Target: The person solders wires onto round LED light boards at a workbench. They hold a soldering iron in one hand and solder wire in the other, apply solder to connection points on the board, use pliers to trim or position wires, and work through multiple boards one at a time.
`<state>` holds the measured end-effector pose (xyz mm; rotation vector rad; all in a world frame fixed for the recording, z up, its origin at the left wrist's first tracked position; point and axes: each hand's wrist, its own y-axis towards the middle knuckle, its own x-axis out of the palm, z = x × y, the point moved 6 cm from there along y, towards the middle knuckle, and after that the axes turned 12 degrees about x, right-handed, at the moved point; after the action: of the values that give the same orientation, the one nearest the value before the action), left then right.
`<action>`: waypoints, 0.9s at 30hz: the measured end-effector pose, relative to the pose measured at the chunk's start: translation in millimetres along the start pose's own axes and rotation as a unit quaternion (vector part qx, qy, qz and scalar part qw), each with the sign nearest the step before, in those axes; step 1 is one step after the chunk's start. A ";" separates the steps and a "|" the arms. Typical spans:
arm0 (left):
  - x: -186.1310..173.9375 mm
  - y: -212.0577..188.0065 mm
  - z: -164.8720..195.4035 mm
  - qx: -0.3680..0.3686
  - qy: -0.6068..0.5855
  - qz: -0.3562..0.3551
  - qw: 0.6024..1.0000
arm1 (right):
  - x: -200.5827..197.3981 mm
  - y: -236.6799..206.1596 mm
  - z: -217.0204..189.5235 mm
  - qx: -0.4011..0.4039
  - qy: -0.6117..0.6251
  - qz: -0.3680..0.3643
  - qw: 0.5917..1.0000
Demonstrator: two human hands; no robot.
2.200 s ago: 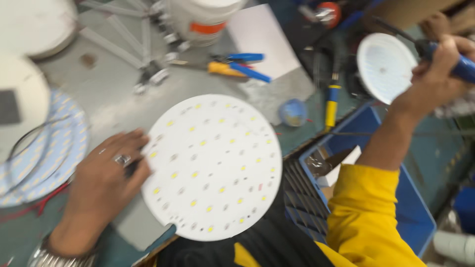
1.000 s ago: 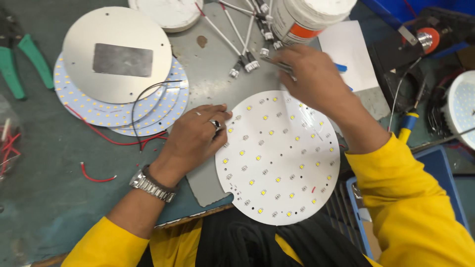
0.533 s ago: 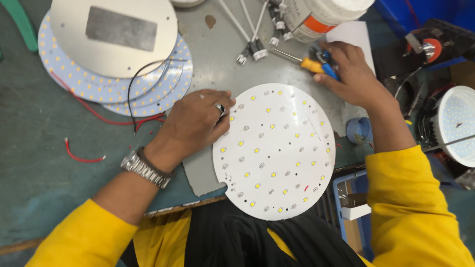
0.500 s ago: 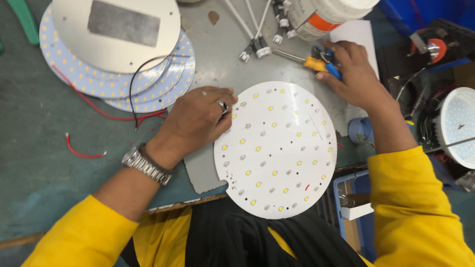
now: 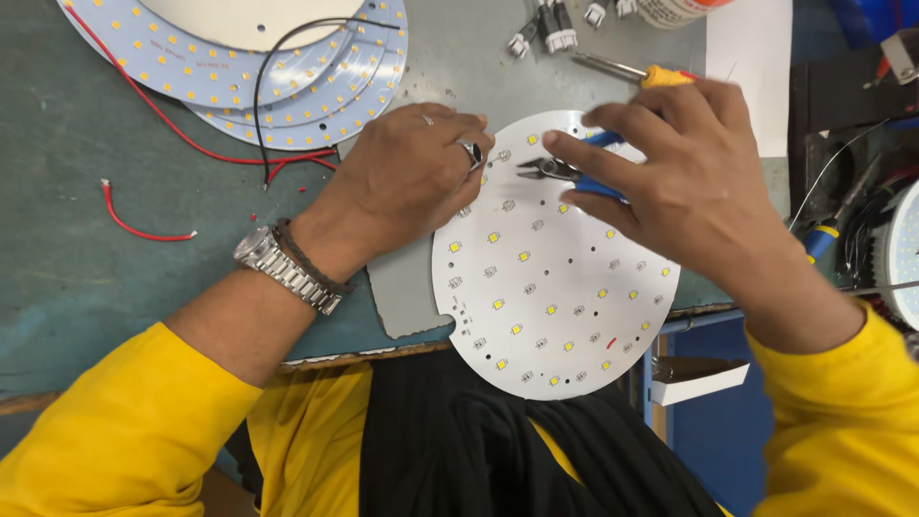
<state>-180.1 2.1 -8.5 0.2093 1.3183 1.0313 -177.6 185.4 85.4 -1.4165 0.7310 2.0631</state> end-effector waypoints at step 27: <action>-8.9 4.3 -0.5 -0.034 -0.033 0.001 0.999 | -3.1 43.1 -21.9 -0.139 -0.198 -0.015 0.970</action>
<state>-181.7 -2.0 0.4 0.1916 1.2223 1.0615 -191.8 139.1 87.5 -1.0855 0.2616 2.3923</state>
